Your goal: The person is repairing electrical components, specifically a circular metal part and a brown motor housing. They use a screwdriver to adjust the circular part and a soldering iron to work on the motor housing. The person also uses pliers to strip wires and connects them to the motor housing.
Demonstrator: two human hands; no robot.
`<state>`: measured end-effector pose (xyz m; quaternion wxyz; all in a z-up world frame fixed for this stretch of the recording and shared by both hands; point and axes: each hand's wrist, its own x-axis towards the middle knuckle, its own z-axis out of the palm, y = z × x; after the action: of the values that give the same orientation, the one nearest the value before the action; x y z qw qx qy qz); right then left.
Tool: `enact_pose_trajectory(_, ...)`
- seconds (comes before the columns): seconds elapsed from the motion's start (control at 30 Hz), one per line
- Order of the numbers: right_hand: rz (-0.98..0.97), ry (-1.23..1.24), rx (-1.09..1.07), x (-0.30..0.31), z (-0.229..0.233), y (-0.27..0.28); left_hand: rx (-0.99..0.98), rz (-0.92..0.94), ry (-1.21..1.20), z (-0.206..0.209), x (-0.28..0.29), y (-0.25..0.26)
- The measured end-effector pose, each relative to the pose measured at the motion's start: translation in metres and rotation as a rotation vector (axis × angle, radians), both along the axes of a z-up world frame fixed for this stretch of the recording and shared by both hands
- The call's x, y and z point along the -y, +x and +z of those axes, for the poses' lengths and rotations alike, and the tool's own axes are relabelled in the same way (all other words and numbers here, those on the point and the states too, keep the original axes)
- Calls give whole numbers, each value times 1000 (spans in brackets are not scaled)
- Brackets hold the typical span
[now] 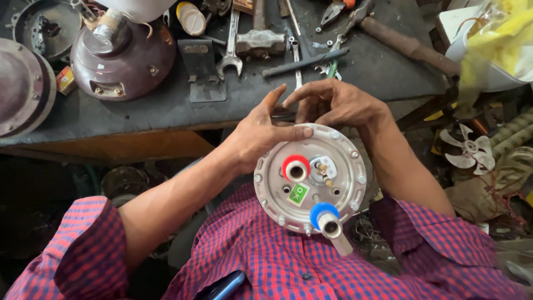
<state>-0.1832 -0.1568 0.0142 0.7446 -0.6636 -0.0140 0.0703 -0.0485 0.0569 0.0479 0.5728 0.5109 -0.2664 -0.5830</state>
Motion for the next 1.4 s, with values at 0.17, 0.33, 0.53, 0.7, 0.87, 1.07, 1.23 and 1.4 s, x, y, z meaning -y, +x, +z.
enact_pose_trajectory(0.17,95,30,19,7,-9,3,111,20,-30,-1,-2,-8)
enact_pose_trajectory(0.33,49,-14,-22,9,-12,-4,87,25,-23,5,-4,-9)
enact_pose_trajectory(0.53,132,179,95,7,-20,6,61,20,-24,6,0,-10)
enact_pose_trajectory(0.7,79,88,13,11,-22,4,34,43,-12,7,0,-7)
enact_pose_trajectory(0.87,97,181,67,12,-31,5,-114,40,19,3,3,-6)
enact_pose_trajectory(1.07,7,180,41,10,-42,8,-83,43,38,-4,3,0)
enact_pose_trajectory(1.23,94,231,116,15,-41,11,-64,54,-42,-4,6,1)
enact_pose_trajectory(1.4,70,165,69,16,-47,17,-70,37,36,4,4,3)
